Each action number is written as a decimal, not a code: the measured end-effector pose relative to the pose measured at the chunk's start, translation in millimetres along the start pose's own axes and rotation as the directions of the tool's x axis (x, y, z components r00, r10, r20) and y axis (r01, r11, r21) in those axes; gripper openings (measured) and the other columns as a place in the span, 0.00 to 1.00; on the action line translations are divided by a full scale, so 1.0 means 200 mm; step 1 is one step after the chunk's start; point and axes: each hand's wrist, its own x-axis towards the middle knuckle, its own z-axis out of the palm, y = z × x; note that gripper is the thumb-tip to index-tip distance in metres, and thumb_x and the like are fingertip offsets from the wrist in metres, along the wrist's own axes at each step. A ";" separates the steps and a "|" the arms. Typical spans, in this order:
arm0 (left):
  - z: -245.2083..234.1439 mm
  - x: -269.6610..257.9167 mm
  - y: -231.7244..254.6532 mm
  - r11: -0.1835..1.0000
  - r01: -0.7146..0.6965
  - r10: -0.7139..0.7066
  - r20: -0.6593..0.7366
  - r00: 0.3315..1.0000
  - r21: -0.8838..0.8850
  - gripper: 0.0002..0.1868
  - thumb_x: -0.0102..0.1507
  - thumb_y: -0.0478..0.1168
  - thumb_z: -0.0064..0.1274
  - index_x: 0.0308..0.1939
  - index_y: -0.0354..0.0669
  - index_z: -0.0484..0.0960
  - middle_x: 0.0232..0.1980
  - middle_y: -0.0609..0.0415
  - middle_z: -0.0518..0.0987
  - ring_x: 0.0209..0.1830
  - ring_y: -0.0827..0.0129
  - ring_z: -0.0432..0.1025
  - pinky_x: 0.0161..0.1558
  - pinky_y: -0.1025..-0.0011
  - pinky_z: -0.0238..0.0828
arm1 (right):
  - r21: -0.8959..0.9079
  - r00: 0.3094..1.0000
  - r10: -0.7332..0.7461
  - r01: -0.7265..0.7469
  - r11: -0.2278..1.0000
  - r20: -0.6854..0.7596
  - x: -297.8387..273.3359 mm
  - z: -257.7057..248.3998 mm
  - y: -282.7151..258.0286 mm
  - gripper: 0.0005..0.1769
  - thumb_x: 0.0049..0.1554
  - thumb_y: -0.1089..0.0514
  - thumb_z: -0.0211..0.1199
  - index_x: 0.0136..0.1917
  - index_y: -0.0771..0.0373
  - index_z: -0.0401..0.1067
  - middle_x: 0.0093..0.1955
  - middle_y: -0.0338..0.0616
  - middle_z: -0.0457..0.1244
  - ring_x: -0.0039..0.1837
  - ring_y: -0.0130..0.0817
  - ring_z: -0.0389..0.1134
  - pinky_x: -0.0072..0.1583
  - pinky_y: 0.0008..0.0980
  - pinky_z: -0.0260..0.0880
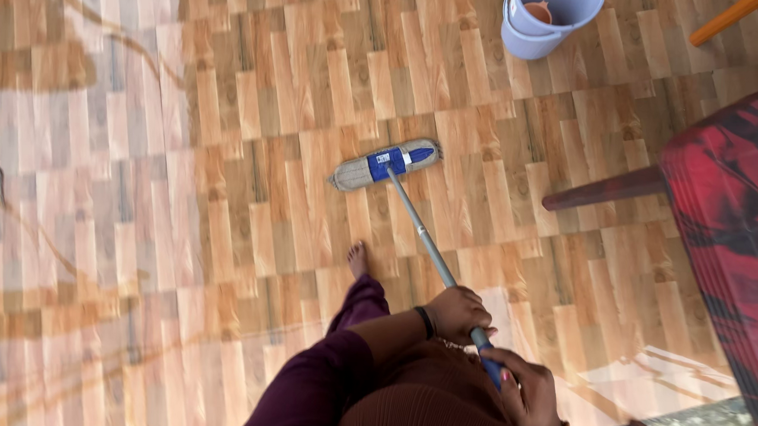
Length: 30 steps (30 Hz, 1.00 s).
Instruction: The person mops a tiled floor using a blue and grey flat mop. They move the mop back and forth across the surface, cleaning around a bucket and a red table with items on it. The person is barefoot during the task.
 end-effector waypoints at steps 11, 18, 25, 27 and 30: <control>-0.54 -0.37 -0.92 0.928 0.031 -0.205 0.440 0.874 0.372 0.06 0.59 0.43 0.60 0.39 0.59 0.84 0.44 0.63 0.84 0.55 0.67 0.76 0.68 0.61 0.65 | -0.329 0.967 0.154 -0.081 0.941 0.203 0.92 0.80 0.13 0.26 0.56 0.47 0.60 0.68 0.49 0.67 0.35 0.48 0.69 0.35 0.49 0.72 0.39 0.47 0.71; -0.80 -0.50 -1.28 0.703 0.340 -0.664 0.403 0.630 0.625 0.14 0.56 0.39 0.61 0.46 0.54 0.82 0.61 0.58 0.74 0.73 0.66 0.60 0.67 0.45 0.57 | -0.307 0.884 0.318 -0.214 0.927 0.343 1.49 1.15 0.18 0.32 0.48 0.46 0.68 0.66 0.47 0.68 0.36 0.43 0.68 0.40 0.43 0.72 0.46 0.42 0.72; -0.74 -0.49 -1.05 0.783 0.455 -0.572 0.201 0.796 0.425 0.11 0.55 0.45 0.63 0.40 0.51 0.81 0.57 0.59 0.76 0.74 0.65 0.60 0.65 0.47 0.60 | -0.302 0.916 0.304 -0.221 0.927 0.263 1.30 0.94 0.03 0.28 0.48 0.50 0.62 0.63 0.46 0.71 0.33 0.46 0.65 0.37 0.43 0.70 0.44 0.43 0.70; -0.71 -0.47 -0.92 0.806 0.449 -0.545 0.188 0.817 0.386 0.11 0.55 0.46 0.63 0.38 0.51 0.80 0.56 0.58 0.76 0.72 0.64 0.61 0.64 0.48 0.61 | -0.273 0.919 0.313 -0.245 0.930 0.242 1.16 0.89 -0.03 0.27 0.49 0.50 0.62 0.64 0.46 0.71 0.33 0.47 0.65 0.36 0.43 0.70 0.43 0.43 0.69; -0.61 -0.51 -0.70 0.862 0.367 -0.458 0.230 0.859 0.350 0.12 0.55 0.47 0.64 0.37 0.50 0.81 0.51 0.58 0.78 0.66 0.63 0.65 0.66 0.52 0.61 | -0.287 0.876 0.400 -0.323 0.902 0.269 0.88 0.83 -0.07 0.27 0.53 0.50 0.60 0.67 0.45 0.69 0.35 0.50 0.65 0.38 0.44 0.71 0.45 0.44 0.70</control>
